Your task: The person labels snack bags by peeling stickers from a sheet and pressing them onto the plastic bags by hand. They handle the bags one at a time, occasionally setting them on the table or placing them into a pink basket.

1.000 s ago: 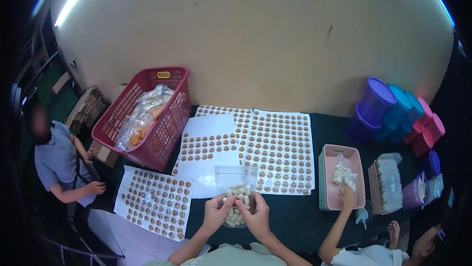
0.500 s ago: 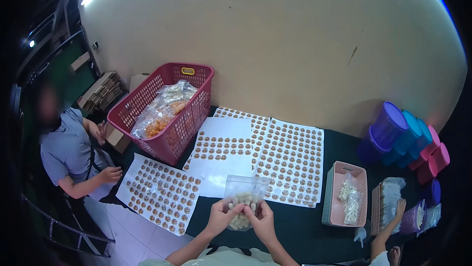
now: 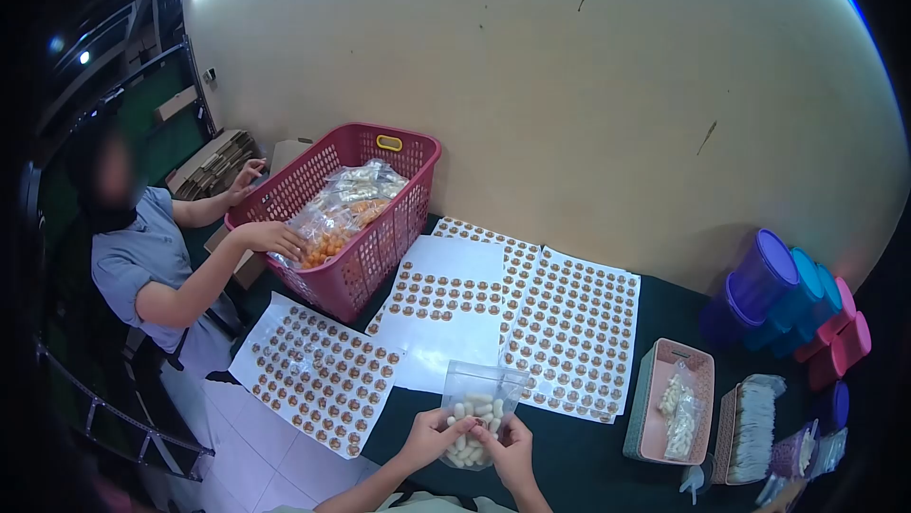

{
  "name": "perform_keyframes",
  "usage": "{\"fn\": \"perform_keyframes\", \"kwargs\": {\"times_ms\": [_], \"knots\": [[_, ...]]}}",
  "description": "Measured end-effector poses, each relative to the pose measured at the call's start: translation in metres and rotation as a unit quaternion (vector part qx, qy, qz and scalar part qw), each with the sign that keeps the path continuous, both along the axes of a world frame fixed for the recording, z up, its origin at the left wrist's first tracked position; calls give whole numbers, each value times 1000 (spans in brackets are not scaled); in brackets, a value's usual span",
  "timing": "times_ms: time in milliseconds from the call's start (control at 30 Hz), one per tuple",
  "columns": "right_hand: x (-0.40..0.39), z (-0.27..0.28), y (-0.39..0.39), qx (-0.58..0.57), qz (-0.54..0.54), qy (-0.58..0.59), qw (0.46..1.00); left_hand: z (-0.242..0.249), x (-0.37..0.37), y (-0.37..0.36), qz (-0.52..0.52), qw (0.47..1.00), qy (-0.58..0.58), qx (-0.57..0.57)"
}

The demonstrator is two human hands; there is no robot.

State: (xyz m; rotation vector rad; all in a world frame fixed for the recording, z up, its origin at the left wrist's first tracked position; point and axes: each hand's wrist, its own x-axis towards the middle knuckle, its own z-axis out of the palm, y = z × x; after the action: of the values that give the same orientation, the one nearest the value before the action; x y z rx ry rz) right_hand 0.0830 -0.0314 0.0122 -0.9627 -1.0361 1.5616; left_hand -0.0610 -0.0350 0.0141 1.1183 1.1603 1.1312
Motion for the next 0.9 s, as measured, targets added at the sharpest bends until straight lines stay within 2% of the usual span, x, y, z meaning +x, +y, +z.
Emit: {"fn": "perform_keyframes", "kwargs": {"times_ms": [133,200,233,300,433,500,567,600,667,767,800,833,900], "knots": [[-9,0,0,-12,-26,5,1000,-8,-8,2,-22,1000,0,3],[-15,-2,1,-5,-36,16,999,-15,-11,4,-46,996,-75,-27],[-17,-3,1,-3,-43,26,999,-15,-11,6,-54,996,-73,-25],[-19,-7,-1,-39,-39,21,998,-10,-8,6,-38,992,-117,28],[-35,-22,-6,-109,-7,-24,994,0,-26,14,-66,980,-164,-85],[-51,-20,-5,-101,-12,-5,995,2,-38,20,-71,983,-151,-75],[-70,-23,-2,10,-55,-78,995,-2,-46,22,-23,987,-142,-75],[-70,-20,2,9,-58,-82,995,-5,-50,25,-5,980,-177,-91],[-72,-11,9,-80,47,-28,995,-8,-60,33,-3,979,-182,-92],[-77,-15,12,-86,47,-76,992,2,-68,44,7,985,-164,-49],[-77,-14,12,-84,45,-79,992,6,-76,51,2,979,-197,-56],[-79,-11,11,-83,54,-63,993,7,-84,55,-3,971,-229,-62],[-79,-15,13,-82,65,-48,993,-4,-97,61,-13,977,-203,-60]]}}
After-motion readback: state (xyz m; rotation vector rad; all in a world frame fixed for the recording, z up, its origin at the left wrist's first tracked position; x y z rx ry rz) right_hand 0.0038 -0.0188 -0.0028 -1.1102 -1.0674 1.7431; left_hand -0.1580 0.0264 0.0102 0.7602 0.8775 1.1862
